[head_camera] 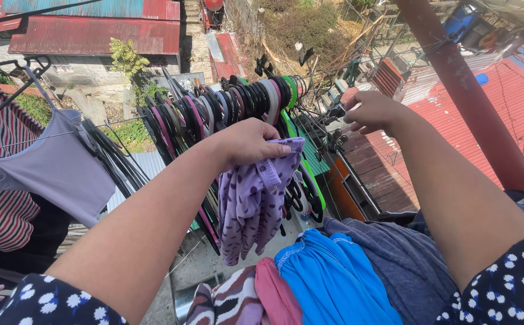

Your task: Hanging laundry on a clothesline using hangers and clothespins on an outdoor balcony.

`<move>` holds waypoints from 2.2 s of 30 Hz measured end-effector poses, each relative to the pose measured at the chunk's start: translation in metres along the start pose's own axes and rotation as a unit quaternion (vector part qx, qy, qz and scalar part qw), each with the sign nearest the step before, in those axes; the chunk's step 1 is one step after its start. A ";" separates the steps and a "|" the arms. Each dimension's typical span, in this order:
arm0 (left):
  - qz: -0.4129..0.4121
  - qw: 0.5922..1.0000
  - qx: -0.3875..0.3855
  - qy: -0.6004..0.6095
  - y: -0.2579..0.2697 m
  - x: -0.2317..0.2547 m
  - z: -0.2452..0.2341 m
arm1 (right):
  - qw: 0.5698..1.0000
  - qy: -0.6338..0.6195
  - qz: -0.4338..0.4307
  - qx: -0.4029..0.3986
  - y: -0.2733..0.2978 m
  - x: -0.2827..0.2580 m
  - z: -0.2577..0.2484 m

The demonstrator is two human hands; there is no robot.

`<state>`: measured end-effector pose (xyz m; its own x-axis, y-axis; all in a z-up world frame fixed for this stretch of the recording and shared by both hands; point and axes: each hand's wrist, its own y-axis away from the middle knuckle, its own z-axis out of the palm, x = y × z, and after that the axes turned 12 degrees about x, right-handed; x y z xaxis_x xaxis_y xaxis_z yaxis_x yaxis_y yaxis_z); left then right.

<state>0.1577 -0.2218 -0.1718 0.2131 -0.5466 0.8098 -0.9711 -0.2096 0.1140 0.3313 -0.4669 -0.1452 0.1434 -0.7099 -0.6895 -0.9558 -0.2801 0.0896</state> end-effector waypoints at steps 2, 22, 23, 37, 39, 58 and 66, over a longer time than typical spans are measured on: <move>0.000 1.000 -0.003 0.000 -0.003 0.001 0.003 | 0.996 0.025 0.072 -0.053 0.019 0.002 -0.003; 0.137 0.967 -0.028 -0.211 -0.112 0.028 0.114 | 0.981 0.146 -0.125 -0.004 0.016 0.038 -0.011; 0.136 0.968 -0.031 -0.210 -0.102 0.033 0.108 | 0.982 0.145 -0.122 -0.005 0.023 0.036 -0.011; 0.095 0.973 -0.052 -0.204 -0.013 0.040 0.055 | 0.987 0.026 -0.154 0.050 0.046 0.013 0.009; 0.086 0.975 -0.043 -0.200 -0.021 0.029 0.059 | 0.980 0.062 -0.182 0.058 0.038 0.017 0.010; 0.074 0.984 -0.040 -0.160 -0.019 0.023 0.066 | 0.953 -0.233 0.167 -0.103 -0.018 0.056 0.072; 0.083 0.984 -0.044 -0.148 -0.023 0.022 0.066 | 0.941 -0.262 0.194 -0.087 -0.028 0.049 0.085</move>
<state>0.1915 -0.2830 -0.1944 0.0593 -0.7831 0.6191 -0.9980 -0.0329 0.0540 0.3432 -0.4386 -0.2424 -0.3978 -0.3776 -0.8362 -0.8471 -0.1989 0.4928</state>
